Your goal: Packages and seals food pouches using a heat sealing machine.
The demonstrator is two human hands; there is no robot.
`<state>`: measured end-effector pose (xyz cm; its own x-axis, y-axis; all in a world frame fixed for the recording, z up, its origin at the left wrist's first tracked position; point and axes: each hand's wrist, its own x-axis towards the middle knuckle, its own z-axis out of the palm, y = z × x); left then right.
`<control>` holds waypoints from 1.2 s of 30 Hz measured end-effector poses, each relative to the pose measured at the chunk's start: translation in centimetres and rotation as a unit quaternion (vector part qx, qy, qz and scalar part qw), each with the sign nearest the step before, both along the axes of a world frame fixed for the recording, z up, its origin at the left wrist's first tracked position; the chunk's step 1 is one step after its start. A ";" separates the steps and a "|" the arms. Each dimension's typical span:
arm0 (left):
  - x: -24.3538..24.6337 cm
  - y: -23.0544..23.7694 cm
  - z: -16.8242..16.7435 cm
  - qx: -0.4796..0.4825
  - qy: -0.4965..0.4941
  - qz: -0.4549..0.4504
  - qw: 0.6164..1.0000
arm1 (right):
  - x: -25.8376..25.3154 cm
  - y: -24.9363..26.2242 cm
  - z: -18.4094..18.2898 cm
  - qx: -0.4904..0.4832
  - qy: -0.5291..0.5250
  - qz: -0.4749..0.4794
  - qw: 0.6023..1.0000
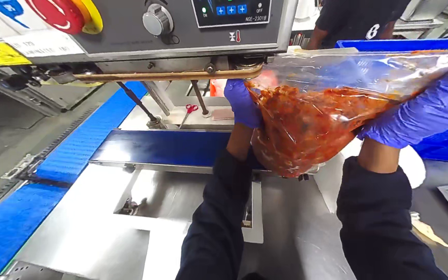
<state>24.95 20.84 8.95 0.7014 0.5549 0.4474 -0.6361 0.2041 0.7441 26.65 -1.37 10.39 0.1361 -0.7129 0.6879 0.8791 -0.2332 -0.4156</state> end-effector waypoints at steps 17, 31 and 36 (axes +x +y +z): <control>2.0 3.1 0.5 -0.076 -0.062 0.076 0.992 | 1.1 4.0 3.4 -0.078 0.059 -0.015 0.995; -4.3 4.9 1.3 0.202 0.126 0.147 0.960 | 1.0 7.3 3.0 -0.070 0.059 0.075 0.993; -3.3 6.2 1.2 0.105 0.062 0.112 0.986 | 0.5 8.5 3.2 -0.052 0.082 0.103 0.990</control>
